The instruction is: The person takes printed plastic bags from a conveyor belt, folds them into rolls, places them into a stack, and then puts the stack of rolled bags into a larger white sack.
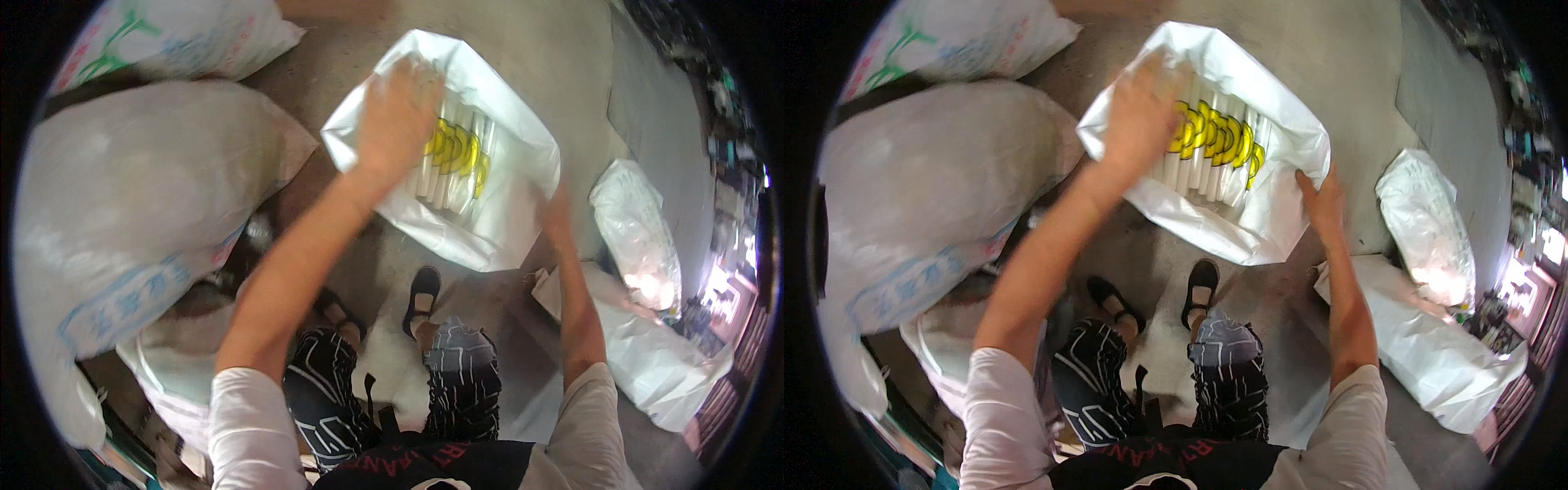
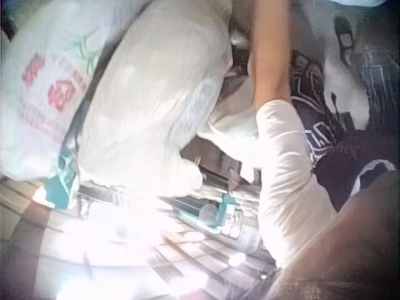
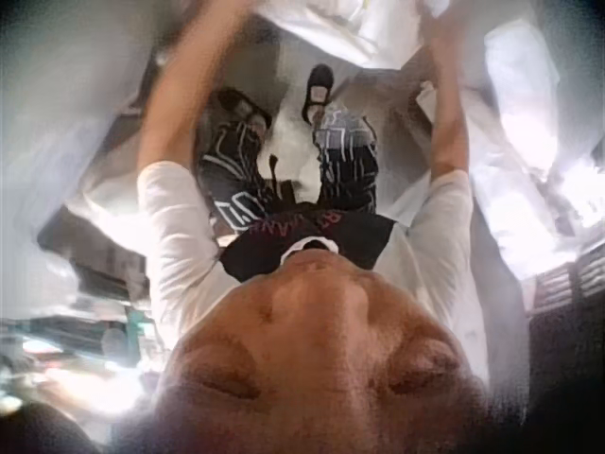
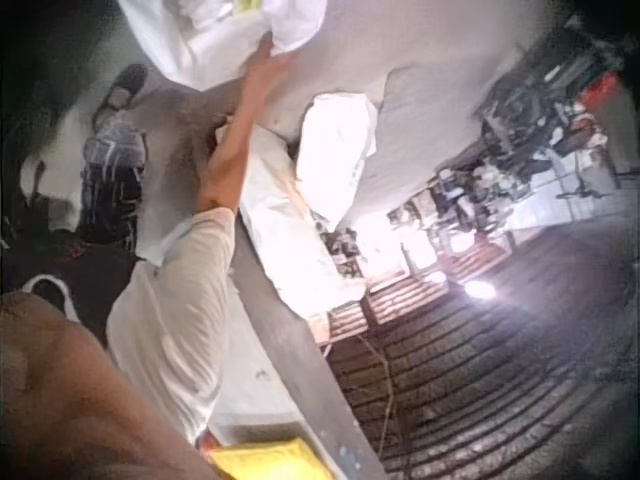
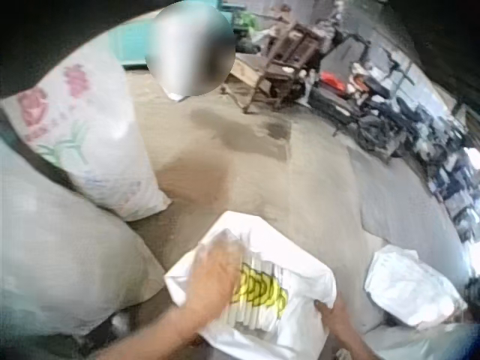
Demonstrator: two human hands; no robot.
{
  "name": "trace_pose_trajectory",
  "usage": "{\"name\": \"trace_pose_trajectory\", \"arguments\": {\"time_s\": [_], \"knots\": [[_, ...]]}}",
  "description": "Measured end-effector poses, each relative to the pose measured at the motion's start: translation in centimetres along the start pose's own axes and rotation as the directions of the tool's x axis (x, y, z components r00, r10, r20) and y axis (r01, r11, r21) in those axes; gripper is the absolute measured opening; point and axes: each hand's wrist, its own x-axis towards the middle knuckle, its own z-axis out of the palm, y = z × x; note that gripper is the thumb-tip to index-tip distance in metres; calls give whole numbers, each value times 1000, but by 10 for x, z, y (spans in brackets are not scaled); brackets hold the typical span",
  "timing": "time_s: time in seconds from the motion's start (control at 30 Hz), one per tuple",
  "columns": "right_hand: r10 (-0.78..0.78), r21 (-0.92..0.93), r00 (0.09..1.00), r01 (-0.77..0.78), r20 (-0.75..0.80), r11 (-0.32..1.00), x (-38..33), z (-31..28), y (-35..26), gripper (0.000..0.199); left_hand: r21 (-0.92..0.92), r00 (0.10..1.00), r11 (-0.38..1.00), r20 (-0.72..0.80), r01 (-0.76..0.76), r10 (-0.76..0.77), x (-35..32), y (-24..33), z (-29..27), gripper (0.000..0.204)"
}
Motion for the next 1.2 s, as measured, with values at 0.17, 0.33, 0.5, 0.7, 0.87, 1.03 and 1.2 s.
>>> {"name": "trace_pose_trajectory", "arguments": {"time_s": [0.17, 0.33, 0.5, 0.7, 0.87, 1.03, 1.2], "knots": [[-96, -225, 994, 106, 56, 968, 26, -29, -10, 77, -589, 902, 739, 428, 327, -57, -78, 88, -41, 36], [-240, -166, 847, 354, 474, 921, 44, -88, 0, 63, -629, 683, 303, 542, 716, -489, -119, 142, -126, 23], [-210, -9, 244, 672, 947, 741, -14, -127, -92, 38, -447, 36, -123, 331, 886, -943, -224, 171, -259, 27], [-200, 238, -175, 904, 964, 356, -97, -103, -249, 37, -648, -729, -412, -345, 641, -592, -398, 293, -441, 33], [-327, 519, -454, 843, 829, 142, -244, -53, -391, 34, -733, -879, -485, -409, 477, -246, -458, 358, -499, 43], [-373, 803, -732, 593, 570, 62, -503, 8, -464, 35, -842, -957, -469, -172, 265, -233, -529, 329, -504, 51], [-469, 633, -669, 728, 576, -262, -643, 146, -470, 64, -549, -894, -748, -429, 374, -132, -563, 295, -472, 57]]}}
